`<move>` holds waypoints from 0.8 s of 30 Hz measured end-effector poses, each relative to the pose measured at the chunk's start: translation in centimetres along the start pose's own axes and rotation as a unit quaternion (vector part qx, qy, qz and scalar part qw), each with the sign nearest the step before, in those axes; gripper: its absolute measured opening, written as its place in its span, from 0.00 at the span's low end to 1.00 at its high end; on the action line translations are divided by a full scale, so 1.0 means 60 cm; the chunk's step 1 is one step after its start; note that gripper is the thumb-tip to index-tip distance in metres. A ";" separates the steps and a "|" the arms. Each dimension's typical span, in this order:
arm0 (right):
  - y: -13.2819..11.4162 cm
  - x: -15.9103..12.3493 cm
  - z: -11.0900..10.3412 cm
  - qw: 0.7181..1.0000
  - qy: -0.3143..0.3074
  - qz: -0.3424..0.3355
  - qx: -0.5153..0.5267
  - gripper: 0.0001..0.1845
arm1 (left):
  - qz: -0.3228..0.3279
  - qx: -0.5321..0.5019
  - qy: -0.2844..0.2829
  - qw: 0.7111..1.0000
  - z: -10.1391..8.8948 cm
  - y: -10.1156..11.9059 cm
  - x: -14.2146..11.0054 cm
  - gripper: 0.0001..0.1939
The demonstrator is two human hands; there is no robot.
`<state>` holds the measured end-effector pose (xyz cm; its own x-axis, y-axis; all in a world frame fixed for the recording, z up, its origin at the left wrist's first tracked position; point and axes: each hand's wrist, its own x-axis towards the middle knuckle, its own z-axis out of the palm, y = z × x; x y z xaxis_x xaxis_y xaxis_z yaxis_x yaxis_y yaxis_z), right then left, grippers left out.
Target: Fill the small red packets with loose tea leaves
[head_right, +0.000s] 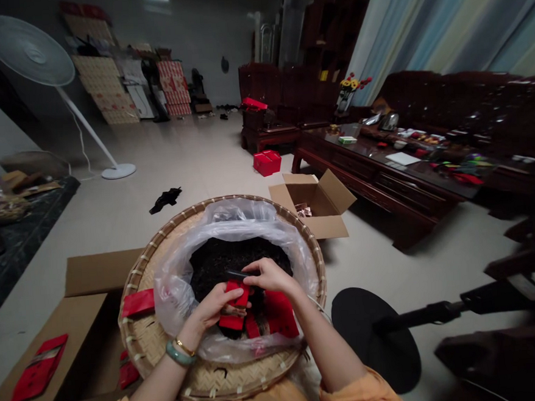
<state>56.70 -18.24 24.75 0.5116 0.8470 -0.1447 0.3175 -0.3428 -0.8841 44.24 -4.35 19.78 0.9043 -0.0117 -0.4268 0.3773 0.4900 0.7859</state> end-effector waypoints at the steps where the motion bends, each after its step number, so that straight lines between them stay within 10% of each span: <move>1: 0.001 0.001 0.000 1.000 0.008 -0.001 -0.004 0.18 | -0.005 0.001 0.001 1.000 0.001 -0.001 0.000 0.18; 12: 0.004 0.008 0.000 0.999 -0.009 0.008 0.053 0.15 | -0.042 -0.171 -0.049 0.983 -0.004 0.015 0.000 0.33; 24: 0.003 0.013 0.006 0.998 0.054 0.014 0.035 0.15 | -0.062 -0.209 -0.034 0.975 -0.009 -0.012 0.010 0.28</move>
<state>56.88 -17.47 24.33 0.6036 0.7876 -0.1242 0.2476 -0.3332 -0.9098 44.38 -4.24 18.72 0.8737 -0.1441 -0.4647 0.3827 0.7933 0.4735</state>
